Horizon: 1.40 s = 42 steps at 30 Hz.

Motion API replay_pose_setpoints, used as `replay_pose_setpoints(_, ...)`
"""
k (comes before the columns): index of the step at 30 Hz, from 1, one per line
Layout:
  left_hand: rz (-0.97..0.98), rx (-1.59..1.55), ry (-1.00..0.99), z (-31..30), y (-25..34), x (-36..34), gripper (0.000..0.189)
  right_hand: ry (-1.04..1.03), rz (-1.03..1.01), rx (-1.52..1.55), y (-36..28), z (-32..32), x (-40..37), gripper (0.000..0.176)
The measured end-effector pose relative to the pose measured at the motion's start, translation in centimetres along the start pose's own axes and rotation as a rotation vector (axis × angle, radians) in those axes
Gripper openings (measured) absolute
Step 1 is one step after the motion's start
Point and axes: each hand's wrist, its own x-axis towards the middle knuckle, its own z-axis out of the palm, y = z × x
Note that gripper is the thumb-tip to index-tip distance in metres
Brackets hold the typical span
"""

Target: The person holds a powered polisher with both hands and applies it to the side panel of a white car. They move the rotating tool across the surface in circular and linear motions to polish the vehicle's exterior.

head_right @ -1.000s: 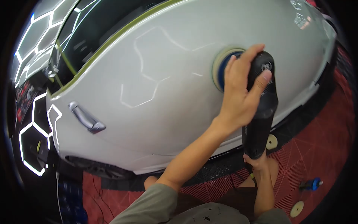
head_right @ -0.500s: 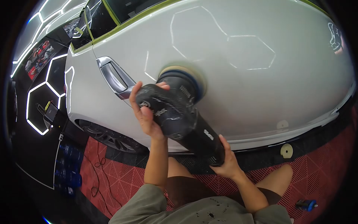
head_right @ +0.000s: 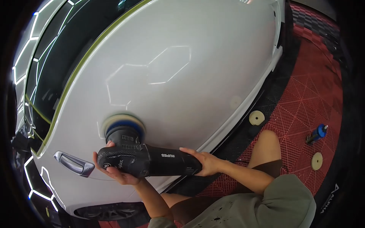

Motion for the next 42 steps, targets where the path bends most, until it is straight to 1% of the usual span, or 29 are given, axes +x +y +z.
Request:
replay_pose_setpoints(3,0.018,-0.084,-0.202,5.7,-1.7,-1.0,0.064,0.066,0.056,0.072,1.6,-3.9,-2.0,0.112)
replay_pose_setpoints(4,-0.011,-0.160,-0.245,7.7,-2.1,-1.2,0.064,0.102,0.048,0.103,2.3,-4.9,-2.6,0.112)
replay_pose_setpoints(7,-0.091,-0.179,-0.348,13.9,-2.7,-2.1,0.061,0.197,0.034,0.210,4.0,-7.8,-4.4,0.114)
replay_pose_setpoints(10,-0.184,-0.238,-0.469,19.3,-3.7,-2.8,0.057,0.332,0.070,0.130,5.4,-10.3,-6.0,0.114)
replay_pose_setpoints(11,-0.122,-0.115,-0.529,20.8,-4.1,-2.8,0.056,0.370,0.081,0.086,5.9,-11.0,-6.6,0.115)
replay_pose_setpoints(12,-0.062,0.012,-0.587,22.1,-4.5,-2.8,0.055,0.420,0.176,0.152,7.5,-11.3,-7.8,0.106)
replay_pose_setpoints(13,0.007,0.043,-0.622,23.7,-4.7,-2.9,0.054,0.465,0.272,0.215,9.9,-11.3,-9.1,0.096)
replay_pose_setpoints(14,0.078,0.077,-0.654,25.1,-4.7,-3.0,0.054,0.466,0.317,0.283,10.8,-11.7,-9.6,0.085)
replay_pose_setpoints(15,0.107,0.089,-0.678,26.2,-4.9,-3.3,0.051,0.470,0.362,0.350,11.6,-12.1,-10.1,0.074)
replay_pose_setpoints(16,0.136,0.102,-0.699,27.1,-5.2,-3.7,0.049,0.433,0.357,0.423,11.6,-12.8,-10.0,0.061)
replay_pose_setpoints(17,0.118,0.064,-0.716,27.8,-5.7,-4.1,0.048,0.397,0.355,0.490,11.4,-13.4,-9.7,0.048)
replay_pose_setpoints(19,0.064,0.029,-0.740,27.9,-5.9,-4.7,0.047,0.463,0.325,0.454,10.5,-12.9,-9.6,0.033)
replay_pose_setpoints(20,0.088,0.019,-0.686,27.6,-5.9,-5.3,0.048,0.488,0.306,0.438,10.2,-12.6,-9.8,0.027)
replay_pose_setpoints(21,0.069,0.018,-0.671,26.3,-5.6,-5.3,0.048,0.454,0.319,0.438,9.8,-12.2,-10.2,0.030)
replay_pose_setpoints(24,0.019,0.038,-0.597,20.5,-4.4,-4.9,0.050,0.330,0.581,0.309,9.3,-10.4,-11.2,0.041)
replay_pose_setpoints(27,0.039,0.065,-0.499,12.2,-3.2,-3.9,0.054,0.239,0.348,-0.014,8.4,-7.7,-9.1,0.073)
replay_pose_setpoints(30,0.059,-0.046,-0.355,4.0,-3.2,-4.1,0.056,0.184,0.182,0.050,6.6,-4.0,-5.6,0.103)
replay_pose_setpoints(31,0.065,-0.017,-0.304,1.6,-2.8,-4.3,0.057,0.107,0.139,0.064,6.4,-2.8,-4.3,0.114)
replay_pose_setpoints(33,0.078,0.020,-0.204,-2.7,-1.9,-4.2,0.059,0.020,0.013,-0.041,5.7,-0.8,-2.1,0.113)
replay_pose_setpoints(35,0.094,-0.021,-0.070,-5.8,-1.3,-3.5,0.054,-0.043,-0.078,-0.115,4.1,1.4,-0.1,0.111)
replay_pose_setpoints(36,0.097,-0.045,-0.004,-7.3,-1.0,-3.3,0.051,-0.071,-0.085,-0.123,3.4,2.5,0.6,0.111)
replay_pose_setpoints(39,0.090,0.001,0.034,-11.9,-0.2,-2.9,0.055,-0.142,-0.076,-0.148,2.1,5.0,2.2,0.112)
replay_pose_setpoints(42,0.145,0.005,0.106,-15.0,-0.5,-2.9,0.057,-0.217,-0.035,-0.171,1.5,6.6,2.9,0.113)
